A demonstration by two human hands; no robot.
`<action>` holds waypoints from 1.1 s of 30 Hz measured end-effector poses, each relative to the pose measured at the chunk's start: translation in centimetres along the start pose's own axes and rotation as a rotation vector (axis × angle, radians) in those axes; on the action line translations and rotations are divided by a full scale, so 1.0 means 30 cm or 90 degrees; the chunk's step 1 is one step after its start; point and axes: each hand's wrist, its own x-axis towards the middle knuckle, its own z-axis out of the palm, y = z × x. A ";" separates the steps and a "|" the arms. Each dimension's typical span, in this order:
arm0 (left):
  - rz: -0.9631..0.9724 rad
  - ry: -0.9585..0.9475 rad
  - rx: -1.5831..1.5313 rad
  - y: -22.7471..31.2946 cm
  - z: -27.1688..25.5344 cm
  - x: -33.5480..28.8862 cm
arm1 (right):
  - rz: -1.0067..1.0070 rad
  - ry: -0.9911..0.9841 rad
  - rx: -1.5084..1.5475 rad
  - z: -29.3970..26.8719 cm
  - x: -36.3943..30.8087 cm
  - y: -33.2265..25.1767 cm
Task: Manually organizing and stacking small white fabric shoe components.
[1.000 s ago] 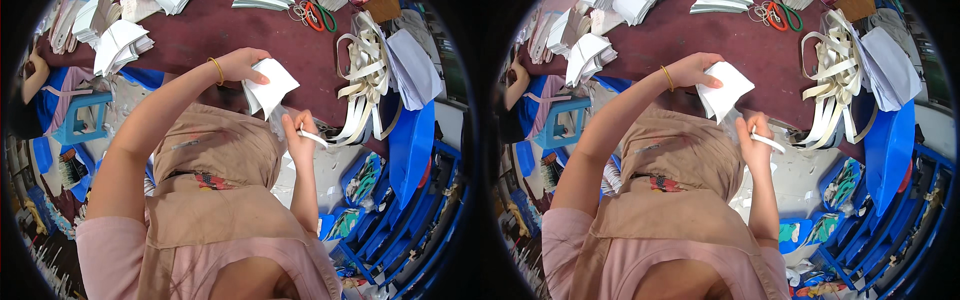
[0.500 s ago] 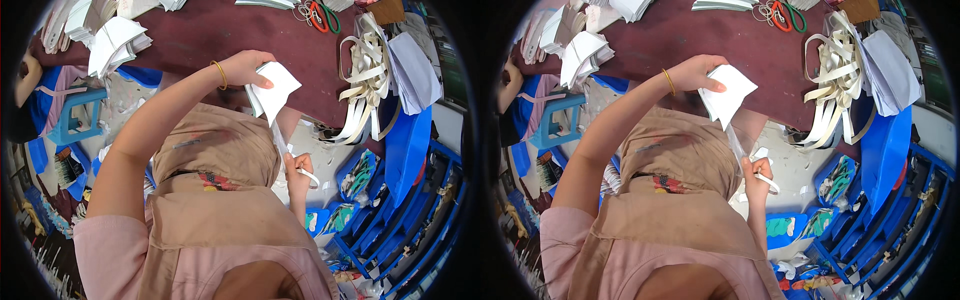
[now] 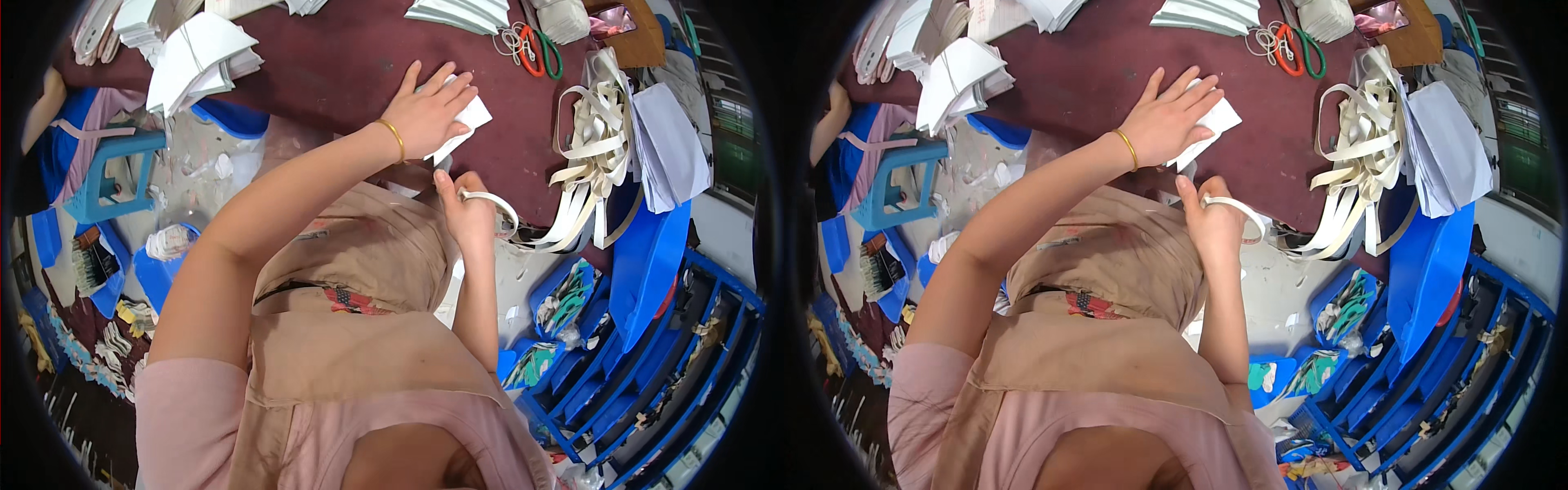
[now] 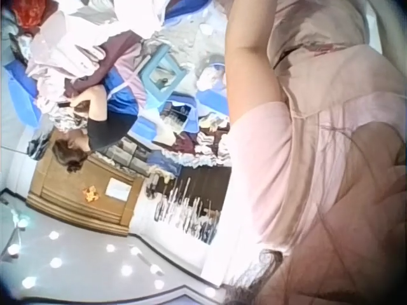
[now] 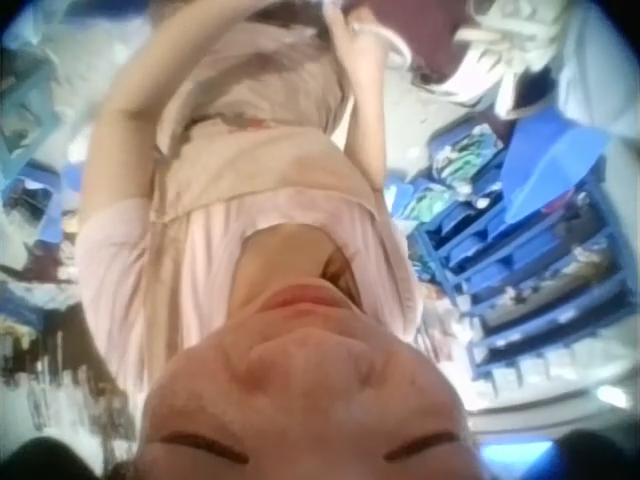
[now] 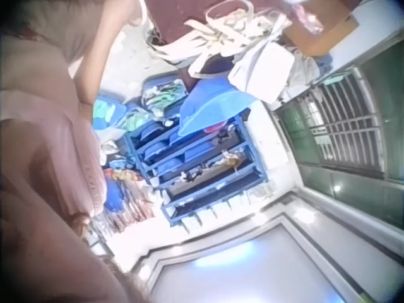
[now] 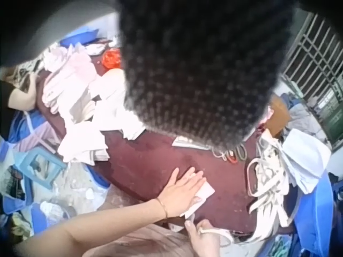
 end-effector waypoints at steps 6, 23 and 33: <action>0.032 0.002 0.000 -0.022 -0.001 -0.001 | 0.085 -0.240 0.189 -0.141 -0.033 0.017; 0.036 0.008 -0.019 -0.024 0.007 -0.003 | -0.077 0.134 0.180 0.040 0.057 -0.101; 0.033 0.013 -0.017 -0.033 -0.007 -0.008 | -0.002 0.006 0.208 0.036 0.115 -0.086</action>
